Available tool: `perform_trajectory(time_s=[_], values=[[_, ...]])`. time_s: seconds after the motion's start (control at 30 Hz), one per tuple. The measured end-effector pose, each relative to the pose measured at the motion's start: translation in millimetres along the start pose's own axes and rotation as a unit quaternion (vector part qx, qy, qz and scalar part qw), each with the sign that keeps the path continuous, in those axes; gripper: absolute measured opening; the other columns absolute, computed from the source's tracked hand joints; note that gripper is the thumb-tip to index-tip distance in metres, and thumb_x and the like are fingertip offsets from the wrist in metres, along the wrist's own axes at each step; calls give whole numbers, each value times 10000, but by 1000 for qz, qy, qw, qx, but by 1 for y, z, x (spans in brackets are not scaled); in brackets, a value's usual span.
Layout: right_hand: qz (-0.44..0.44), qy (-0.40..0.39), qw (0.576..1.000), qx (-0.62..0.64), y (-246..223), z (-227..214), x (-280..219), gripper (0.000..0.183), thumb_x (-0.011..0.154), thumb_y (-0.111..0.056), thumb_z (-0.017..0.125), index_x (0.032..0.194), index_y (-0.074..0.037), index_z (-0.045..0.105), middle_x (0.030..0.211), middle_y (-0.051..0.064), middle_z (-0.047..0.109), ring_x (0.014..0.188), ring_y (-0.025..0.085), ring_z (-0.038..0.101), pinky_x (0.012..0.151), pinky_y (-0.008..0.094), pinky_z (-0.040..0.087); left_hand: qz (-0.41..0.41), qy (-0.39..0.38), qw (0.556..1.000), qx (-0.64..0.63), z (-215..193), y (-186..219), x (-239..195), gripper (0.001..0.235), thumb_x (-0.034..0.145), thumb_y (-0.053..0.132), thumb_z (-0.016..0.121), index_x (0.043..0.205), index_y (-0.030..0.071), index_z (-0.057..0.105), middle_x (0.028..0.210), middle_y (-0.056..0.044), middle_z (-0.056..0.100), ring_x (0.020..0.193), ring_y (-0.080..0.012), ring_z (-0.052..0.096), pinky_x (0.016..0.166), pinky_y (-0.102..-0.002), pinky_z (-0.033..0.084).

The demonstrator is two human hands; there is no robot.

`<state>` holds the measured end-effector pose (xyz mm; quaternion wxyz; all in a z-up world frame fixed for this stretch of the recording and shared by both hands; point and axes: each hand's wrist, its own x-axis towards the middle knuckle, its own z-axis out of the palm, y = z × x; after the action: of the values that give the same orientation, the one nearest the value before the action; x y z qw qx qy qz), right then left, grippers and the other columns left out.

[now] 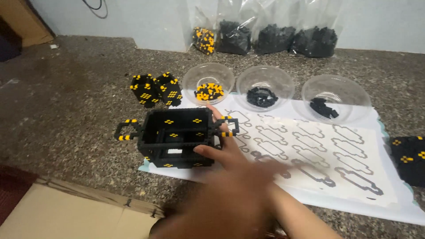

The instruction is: The person assembles a black and yellow Lego model, attaching a handle to a box-like structure. They then use a white tool to press and secure the pieces together.

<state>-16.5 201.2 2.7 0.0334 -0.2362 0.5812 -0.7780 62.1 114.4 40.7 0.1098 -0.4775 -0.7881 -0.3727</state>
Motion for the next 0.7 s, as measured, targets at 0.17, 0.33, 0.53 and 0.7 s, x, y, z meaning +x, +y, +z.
perform_trajectory(time_s=[0.17,0.33,0.53,0.7], values=[[-84,6,982,-168,23,-14,2,511,824,-254,658,1252,-113,416,1523,102,202,1370,194,284,1140,353,177,-393,15,896,205,-99,-20,-47,349,860,157,488,1201,231,497,851,-74,647,749,-294,619,702,-389,457],[-37,8,988,-150,8,-7,0,849,804,-247,662,1471,-92,160,1479,67,322,1362,187,304,1124,330,229,-264,99,921,269,-108,-38,-77,443,911,158,486,1344,242,518,934,16,602,685,-204,601,648,-277,457],[-19,9,991,-136,4,-4,1,891,781,-317,660,1475,-96,145,1433,92,402,1327,226,391,1092,370,313,-358,-17,888,289,-108,-37,-70,493,901,205,452,1377,333,446,924,25,574,655,-320,648,541,-481,501],[-6,6,991,-134,-1,-2,0,877,793,-320,645,1479,-112,140,1437,75,394,1323,203,387,1093,342,293,-381,81,896,213,-109,-30,-57,389,906,337,443,1280,301,539,952,55,603,793,-195,622,628,-383,473]])
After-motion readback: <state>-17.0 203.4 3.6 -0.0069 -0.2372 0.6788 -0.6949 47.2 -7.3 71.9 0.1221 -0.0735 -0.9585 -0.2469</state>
